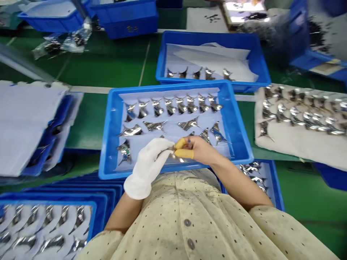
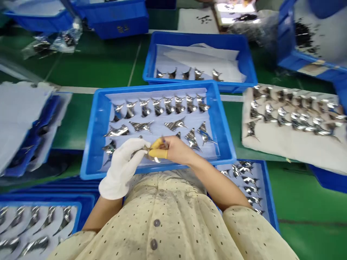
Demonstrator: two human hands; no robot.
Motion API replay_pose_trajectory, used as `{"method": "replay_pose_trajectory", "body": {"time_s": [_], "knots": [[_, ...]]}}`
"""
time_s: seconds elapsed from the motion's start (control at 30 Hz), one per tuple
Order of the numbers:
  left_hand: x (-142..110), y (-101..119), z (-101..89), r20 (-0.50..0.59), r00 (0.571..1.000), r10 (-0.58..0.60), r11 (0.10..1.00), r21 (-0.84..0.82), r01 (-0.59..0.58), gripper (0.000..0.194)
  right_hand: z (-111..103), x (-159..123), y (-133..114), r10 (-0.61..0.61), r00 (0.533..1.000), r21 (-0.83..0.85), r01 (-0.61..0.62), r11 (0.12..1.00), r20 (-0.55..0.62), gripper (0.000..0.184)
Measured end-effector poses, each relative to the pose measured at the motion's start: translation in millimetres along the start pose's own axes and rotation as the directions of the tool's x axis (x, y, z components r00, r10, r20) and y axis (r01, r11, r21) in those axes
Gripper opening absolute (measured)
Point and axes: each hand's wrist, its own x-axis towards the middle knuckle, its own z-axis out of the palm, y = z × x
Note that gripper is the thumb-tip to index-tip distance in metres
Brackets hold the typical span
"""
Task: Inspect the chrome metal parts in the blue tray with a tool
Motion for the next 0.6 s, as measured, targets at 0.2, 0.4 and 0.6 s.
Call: {"method": "replay_pose_trajectory", "body": {"time_s": [0.2, 0.4, 0.6], "knots": [[-14, -5, 3.2, -0.151, 0.966, -0.210, 0.976, 0.023, 0.216, 0.030, -73, -55, -11, -0.233, 0.970, -0.296, 0.205, 0.933, -0.061, 0.032], [-9, -9, 7.1, -0.149, 0.910, -0.387, 0.922, -0.092, 0.377, 0.028, -205, -187, -4, -0.654, 0.369, -0.750, -0.276, 0.601, -0.660, 0.026], [4, 11, 15.7, -0.174, 0.873, -0.457, 0.880, -0.232, 0.414, 0.021, -271, -235, 42, -0.422, 0.319, -0.415, -0.896, 0.159, -0.849, 0.030]]}}
